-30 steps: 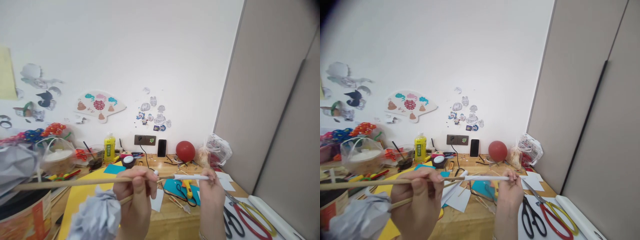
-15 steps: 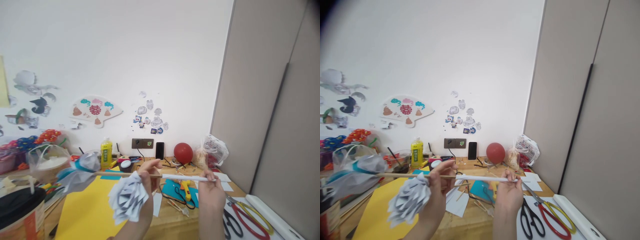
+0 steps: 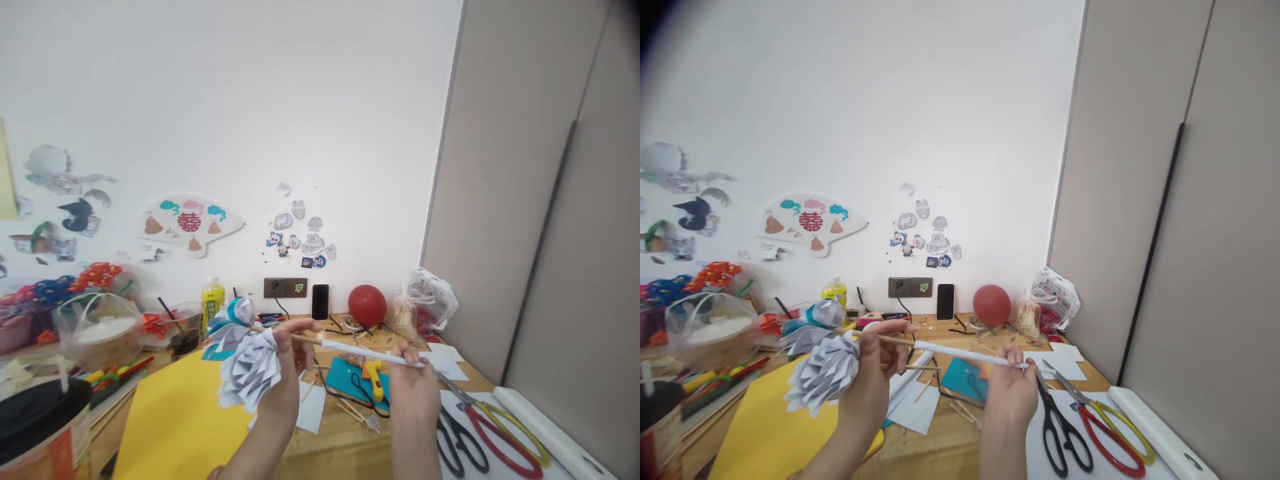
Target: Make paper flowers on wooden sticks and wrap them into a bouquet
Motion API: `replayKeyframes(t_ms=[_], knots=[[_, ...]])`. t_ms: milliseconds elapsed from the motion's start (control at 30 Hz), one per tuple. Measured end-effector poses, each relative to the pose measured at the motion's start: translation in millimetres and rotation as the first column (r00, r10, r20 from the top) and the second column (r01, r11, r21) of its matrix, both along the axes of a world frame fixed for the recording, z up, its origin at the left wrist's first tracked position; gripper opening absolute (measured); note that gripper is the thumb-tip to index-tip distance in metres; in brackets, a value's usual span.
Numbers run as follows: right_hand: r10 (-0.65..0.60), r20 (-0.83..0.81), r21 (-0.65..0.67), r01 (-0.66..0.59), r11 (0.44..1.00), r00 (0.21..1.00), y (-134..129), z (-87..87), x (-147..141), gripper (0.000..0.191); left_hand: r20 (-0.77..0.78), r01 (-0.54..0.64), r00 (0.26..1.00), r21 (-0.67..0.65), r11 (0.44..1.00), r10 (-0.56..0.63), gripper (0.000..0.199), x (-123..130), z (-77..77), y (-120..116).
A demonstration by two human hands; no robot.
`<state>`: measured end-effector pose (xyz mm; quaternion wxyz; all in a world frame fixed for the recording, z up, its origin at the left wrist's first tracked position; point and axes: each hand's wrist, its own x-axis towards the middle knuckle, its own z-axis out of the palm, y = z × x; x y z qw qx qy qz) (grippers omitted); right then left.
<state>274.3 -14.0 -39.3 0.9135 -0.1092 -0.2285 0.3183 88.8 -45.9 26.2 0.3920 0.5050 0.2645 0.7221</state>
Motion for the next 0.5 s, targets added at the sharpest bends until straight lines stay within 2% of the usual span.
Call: replayKeyframes(t_ms=[167,333,433,500], knots=[[-0.055,-0.165,0.035,0.061,0.997,0.985,-8,5.8,-11,0.021,-0.009,0.061,0.998,-0.013,0.998,-0.061,0.056,9,-6.4,0],[-0.056,-0.161,0.008,0.058,0.998,0.985,-4,2.1,-11,0.020,-0.018,0.126,0.992,0.017,0.992,-0.126,0.056,10,-6.2,-2],[-0.090,0.006,-0.138,0.090,0.986,0.996,-4,-12.0,-2,0.011,-0.001,0.130,0.992,0.036,0.991,-0.130,0.052,3,0.5,-4],[-0.151,0.145,-0.280,0.187,0.942,0.978,-10,-21.5,10,0.006,0.046,0.108,0.993,0.041,0.993,-0.110,0.048,-4,6.1,-5]])
